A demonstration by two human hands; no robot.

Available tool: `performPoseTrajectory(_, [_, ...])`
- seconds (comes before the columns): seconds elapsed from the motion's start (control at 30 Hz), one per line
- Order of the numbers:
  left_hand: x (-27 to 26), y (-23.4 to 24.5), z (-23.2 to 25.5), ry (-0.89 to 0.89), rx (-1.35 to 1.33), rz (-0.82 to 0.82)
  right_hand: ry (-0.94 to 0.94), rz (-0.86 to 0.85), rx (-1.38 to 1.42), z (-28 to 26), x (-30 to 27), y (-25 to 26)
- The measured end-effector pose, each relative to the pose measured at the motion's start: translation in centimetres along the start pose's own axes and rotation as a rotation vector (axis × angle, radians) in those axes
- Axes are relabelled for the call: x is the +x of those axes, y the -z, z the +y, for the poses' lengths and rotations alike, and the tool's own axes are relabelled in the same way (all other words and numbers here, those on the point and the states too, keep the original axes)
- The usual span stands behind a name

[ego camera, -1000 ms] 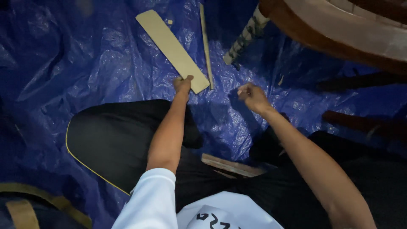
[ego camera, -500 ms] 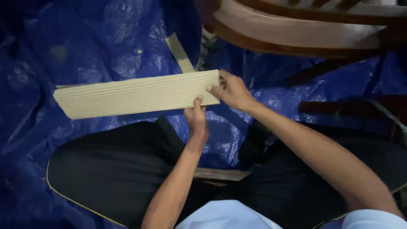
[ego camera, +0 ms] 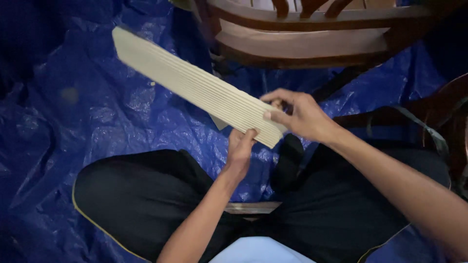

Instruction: Wrap the legs of a wooden chair with protective foam padding and secure them with plastic strips.

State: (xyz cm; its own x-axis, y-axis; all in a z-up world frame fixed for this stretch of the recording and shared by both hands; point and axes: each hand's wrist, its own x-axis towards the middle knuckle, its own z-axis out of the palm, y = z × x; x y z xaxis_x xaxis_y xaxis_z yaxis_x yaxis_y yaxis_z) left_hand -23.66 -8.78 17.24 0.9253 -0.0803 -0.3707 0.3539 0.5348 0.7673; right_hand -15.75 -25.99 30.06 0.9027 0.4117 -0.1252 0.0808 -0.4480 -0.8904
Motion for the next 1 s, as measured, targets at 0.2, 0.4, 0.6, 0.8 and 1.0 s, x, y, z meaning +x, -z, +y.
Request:
performPoseTrajectory(0.2, [-0.7,-3.3,5.2,0.028,0.052,0.216,0.186,-0.014,-0.185,-1.5,-2.7,-0.1])
performPoseTrajectory(0.4, [2.6,-2.4,6.4,-0.077,0.045,0.416,0.365,-0.102,-0.296,-1.5,-3.6,-1.4])
performPoseTrajectory(0.6, [2.5,-2.8,5.4,-0.146,0.021,0.377,0.231,-0.148,-0.429,-2.4,-2.2,0.1])
performPoseTrajectory(0.8, [-0.1,-4.0,1.7,-0.238,0.255,0.12,0.275,-0.008,-0.486,-2.8,-1.3,0.5])
performPoseTrajectory(1.0, [-2.1,-2.7,-1.2,-0.221,0.458,0.151,0.056,-0.068,-0.365,-2.2,-1.1,0.1])
